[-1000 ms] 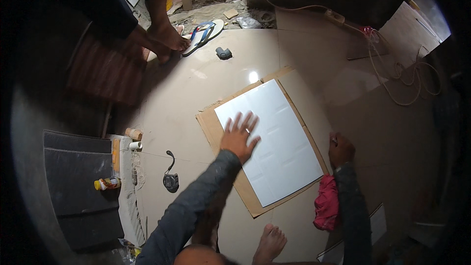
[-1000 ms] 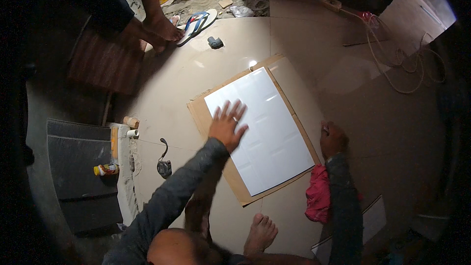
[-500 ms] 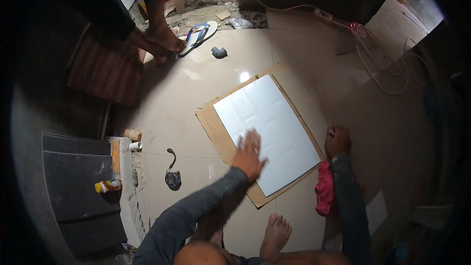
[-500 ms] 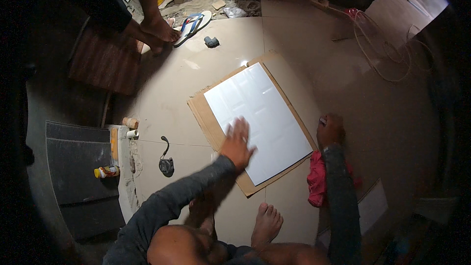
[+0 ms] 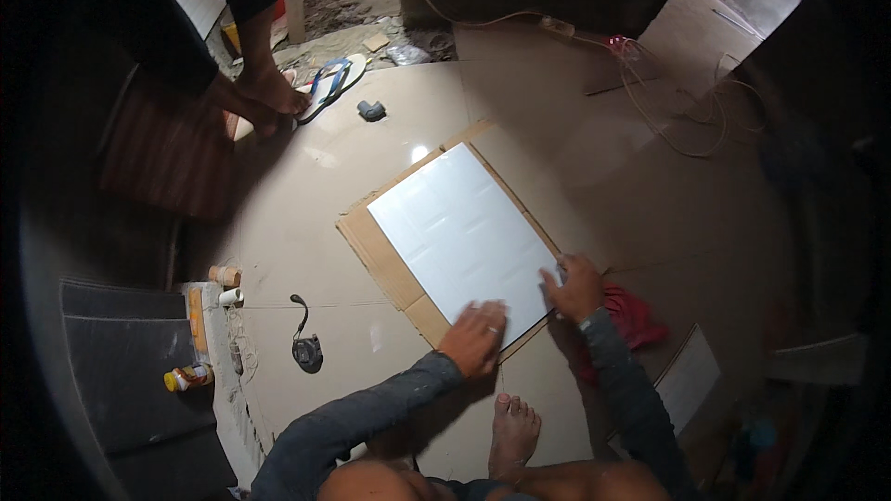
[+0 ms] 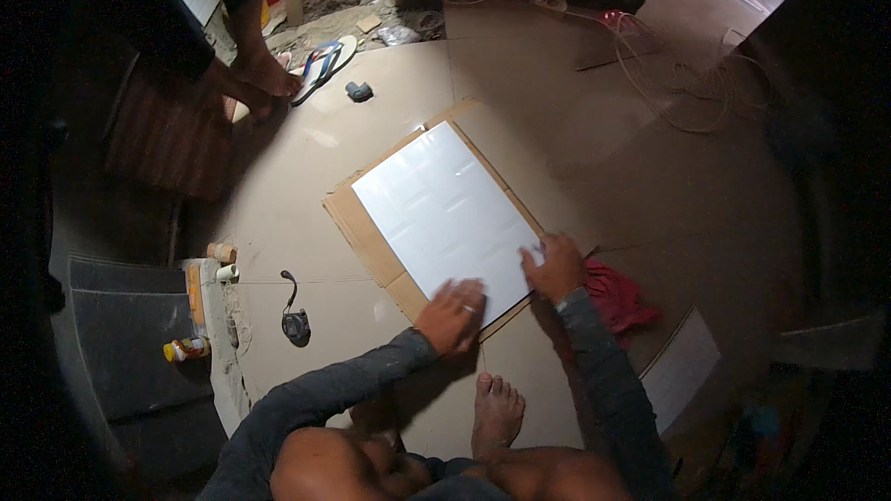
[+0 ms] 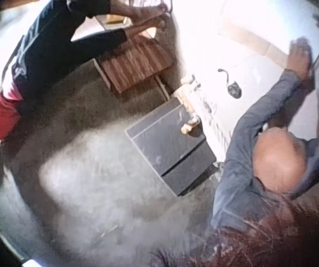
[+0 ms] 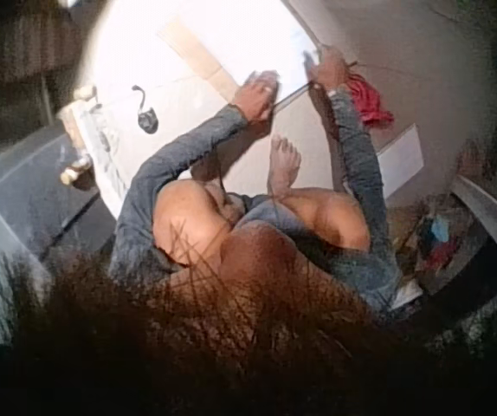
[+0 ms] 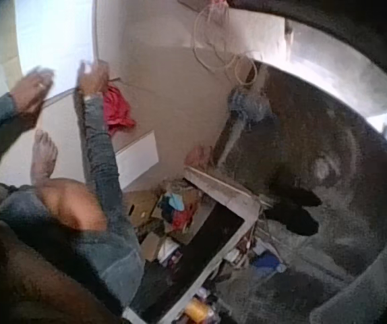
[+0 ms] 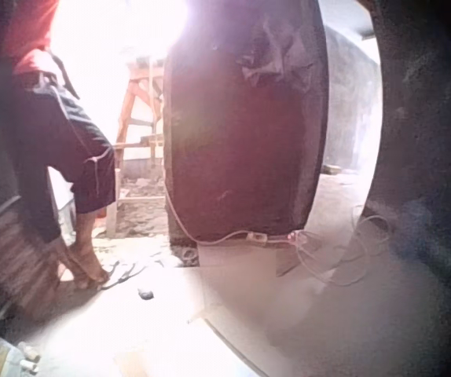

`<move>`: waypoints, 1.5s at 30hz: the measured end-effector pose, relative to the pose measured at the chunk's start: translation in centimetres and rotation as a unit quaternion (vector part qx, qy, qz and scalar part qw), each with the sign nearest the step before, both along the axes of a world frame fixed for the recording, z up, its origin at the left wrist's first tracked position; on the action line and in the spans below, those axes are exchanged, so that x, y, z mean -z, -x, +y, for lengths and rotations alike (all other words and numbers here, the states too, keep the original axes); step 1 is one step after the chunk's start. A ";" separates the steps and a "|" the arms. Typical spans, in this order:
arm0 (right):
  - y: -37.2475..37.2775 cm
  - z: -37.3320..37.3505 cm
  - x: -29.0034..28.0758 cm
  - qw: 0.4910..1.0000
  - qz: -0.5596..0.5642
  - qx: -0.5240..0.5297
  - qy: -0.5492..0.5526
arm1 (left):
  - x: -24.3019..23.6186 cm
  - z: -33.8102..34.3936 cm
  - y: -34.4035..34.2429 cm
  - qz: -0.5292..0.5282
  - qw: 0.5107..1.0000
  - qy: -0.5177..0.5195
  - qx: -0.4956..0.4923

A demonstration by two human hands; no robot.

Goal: The person measures and marks a white ceramic tile using a metal ruler and a utility knife. They wipe the tile surface with a pink cloth, then score and snap the tile along the marked line. The person repeats the measuring and marking process on the cut tile.

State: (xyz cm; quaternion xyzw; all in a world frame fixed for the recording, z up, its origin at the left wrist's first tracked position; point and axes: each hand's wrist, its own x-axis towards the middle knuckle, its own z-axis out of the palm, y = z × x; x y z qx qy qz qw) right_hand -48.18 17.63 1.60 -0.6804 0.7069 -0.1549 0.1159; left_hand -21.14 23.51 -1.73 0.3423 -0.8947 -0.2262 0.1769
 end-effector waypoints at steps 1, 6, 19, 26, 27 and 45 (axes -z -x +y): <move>-0.4 0.7 -0.2 0.999 0.011 -0.009 -0.035 | -0.4 0.2 -0.4 -0.004 0.992 -0.077 -0.096; -2.9 4.3 0.0 0.996 0.059 -0.063 -0.006 | -1.1 3.2 -1.6 0.040 0.904 -0.224 -0.363; -2.2 7.7 2.9 0.993 0.014 0.087 -0.074 | 0.1 3.5 -1.7 0.093 0.835 -0.393 -0.373; 1.7 9.6 -4.0 0.977 -0.038 0.209 0.002 | -3.7 3.4 -1.6 -0.050 0.965 -0.164 -0.200; 2.5 10.2 -4.1 0.968 0.021 0.244 -0.055 | -3.9 3.2 -1.5 -0.063 0.973 -0.136 -0.176; -2.1 1.4 -1.9 0.986 0.032 0.087 -0.141 | -0.9 2.7 -0.4 -0.280 0.959 -0.031 -0.038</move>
